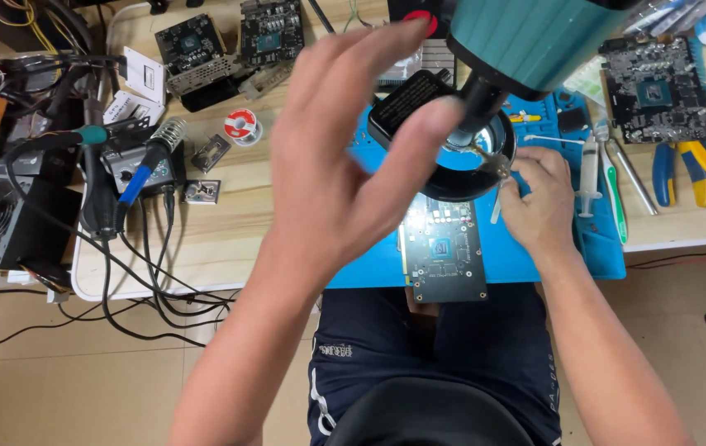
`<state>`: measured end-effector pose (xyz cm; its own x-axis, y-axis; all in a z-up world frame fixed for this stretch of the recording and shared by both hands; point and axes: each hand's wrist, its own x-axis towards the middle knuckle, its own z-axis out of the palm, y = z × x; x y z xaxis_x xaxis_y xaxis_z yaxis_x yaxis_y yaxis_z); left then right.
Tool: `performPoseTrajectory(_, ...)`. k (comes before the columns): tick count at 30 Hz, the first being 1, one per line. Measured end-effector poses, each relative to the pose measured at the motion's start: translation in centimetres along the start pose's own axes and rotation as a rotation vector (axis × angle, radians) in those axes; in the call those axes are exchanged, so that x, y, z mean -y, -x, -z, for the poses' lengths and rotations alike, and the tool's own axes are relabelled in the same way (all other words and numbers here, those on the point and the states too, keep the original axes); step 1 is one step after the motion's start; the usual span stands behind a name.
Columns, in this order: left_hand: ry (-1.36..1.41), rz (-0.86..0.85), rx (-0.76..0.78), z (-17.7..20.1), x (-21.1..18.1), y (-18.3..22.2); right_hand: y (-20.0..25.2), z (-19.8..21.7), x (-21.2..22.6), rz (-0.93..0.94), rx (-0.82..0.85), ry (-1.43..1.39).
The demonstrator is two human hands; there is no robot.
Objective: Inspecting and preparing a graphics card for repair using a digital microscope and tweezers on a workbench.
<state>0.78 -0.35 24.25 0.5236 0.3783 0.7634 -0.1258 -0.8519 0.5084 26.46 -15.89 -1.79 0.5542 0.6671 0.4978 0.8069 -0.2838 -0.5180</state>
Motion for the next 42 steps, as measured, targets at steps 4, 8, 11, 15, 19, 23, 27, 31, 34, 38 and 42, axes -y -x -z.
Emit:
performPoseTrajectory(4, 0.034, -0.029, 0.15, -1.7, 0.0, -2.8, 0.2, -0.1, -0.2, -0.001, -0.03, -0.011)
performPoseTrajectory(8, 0.165, -0.042, 0.203, -2.3, 1.0, -2.9, 0.2, -0.5, -0.9, 0.014, -0.045, -0.005)
performPoseTrajectory(11, 0.383, 0.154, 0.253, -3.4, 1.2, -2.4, 0.2, -0.5, -0.9, 0.042, -0.054, -0.025)
performPoseTrajectory(15, 0.36, 0.112, 0.285, -5.0, 1.9, -2.1, 0.3, -0.4, -0.5, 0.023, -0.041, -0.011)
performPoseTrajectory(19, 0.519, 0.117, 0.168, -6.5, 2.9, -2.0, 0.1, -0.2, -0.2, 0.02, -0.046, 0.007)
performPoseTrajectory(23, 0.458, 0.06, 0.169, -5.8, 3.2, -0.6, 0.0, 0.1, 0.3, 0.015, -0.041, 0.008)
performPoseTrajectory(27, 0.396, 0.096, 0.106, -4.3, 2.3, -0.1, -0.1, -0.1, 0.3, 0.023, -0.03, 0.012)
performPoseTrajectory(31, 0.4, 0.052, 0.074, -3.8, 2.4, 0.3, -0.1, 0.1, 0.5, 0.033, -0.026, -0.012)
performPoseTrajectory(34, 0.413, 0.069, 0.082, -4.3, 2.0, -0.3, 0.0, 0.0, 0.4, 0.013, -0.028, 0.018)
performPoseTrajectory(38, 0.385, 0.109, 0.063, -5.2, 3.3, -0.3, 0.0, 0.2, 0.6, -0.003, -0.029, 0.036)
performPoseTrajectory(42, 0.427, 0.055, 0.042, -5.0, 4.4, -0.4, -0.1, 0.4, 0.7, -0.006, -0.012, -0.021)
